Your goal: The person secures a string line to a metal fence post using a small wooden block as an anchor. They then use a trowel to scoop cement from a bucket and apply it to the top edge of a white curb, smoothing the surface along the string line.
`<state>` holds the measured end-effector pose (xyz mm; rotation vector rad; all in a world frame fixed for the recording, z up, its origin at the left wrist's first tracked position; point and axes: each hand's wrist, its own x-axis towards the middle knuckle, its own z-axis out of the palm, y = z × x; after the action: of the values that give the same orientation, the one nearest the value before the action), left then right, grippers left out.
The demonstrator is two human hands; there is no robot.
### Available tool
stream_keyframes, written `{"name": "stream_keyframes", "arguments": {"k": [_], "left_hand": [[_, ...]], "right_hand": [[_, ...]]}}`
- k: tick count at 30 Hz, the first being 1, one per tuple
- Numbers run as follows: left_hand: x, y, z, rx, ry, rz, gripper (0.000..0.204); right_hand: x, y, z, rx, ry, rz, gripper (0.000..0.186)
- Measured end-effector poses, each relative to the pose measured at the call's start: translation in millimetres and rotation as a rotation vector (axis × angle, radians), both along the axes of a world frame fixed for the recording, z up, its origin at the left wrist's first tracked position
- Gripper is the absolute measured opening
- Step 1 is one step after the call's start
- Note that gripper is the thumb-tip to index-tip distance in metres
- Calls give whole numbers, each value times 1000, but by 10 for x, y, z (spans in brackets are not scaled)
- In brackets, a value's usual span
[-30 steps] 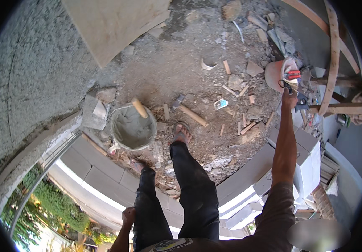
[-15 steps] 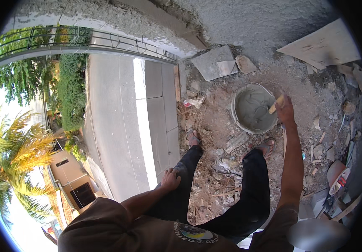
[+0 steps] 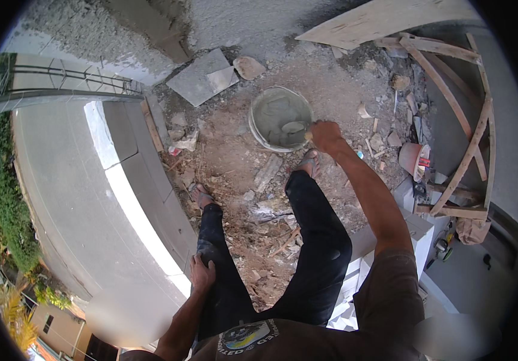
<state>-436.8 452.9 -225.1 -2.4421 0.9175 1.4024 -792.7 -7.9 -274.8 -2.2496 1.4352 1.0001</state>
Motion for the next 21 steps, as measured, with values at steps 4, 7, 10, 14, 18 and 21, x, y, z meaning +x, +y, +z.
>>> {"name": "stream_keyframes", "arguments": {"k": [4,7,10,14,18,21], "left_hand": [[99,55,-33,-1,27,-11,57],[132,-9,-21,26,65,-29,56],[171,20,-86,2,30,-24,58],[193,-34,-29,19,8,-9,58],[169,-102,40,31,-1,14,56],[189,-152,33,29,4,3,55]], "right_hand": [[-9,18,-123,39,30,-40,23],[172,302,-191,203,-21,-227,24],[530,325,141,313,-64,-259,29],[229,159,-66,42,-1,-106,35],[5,26,-429,-126,-29,-50,34],[-71,176,-779,-98,-84,-109,35]]}}
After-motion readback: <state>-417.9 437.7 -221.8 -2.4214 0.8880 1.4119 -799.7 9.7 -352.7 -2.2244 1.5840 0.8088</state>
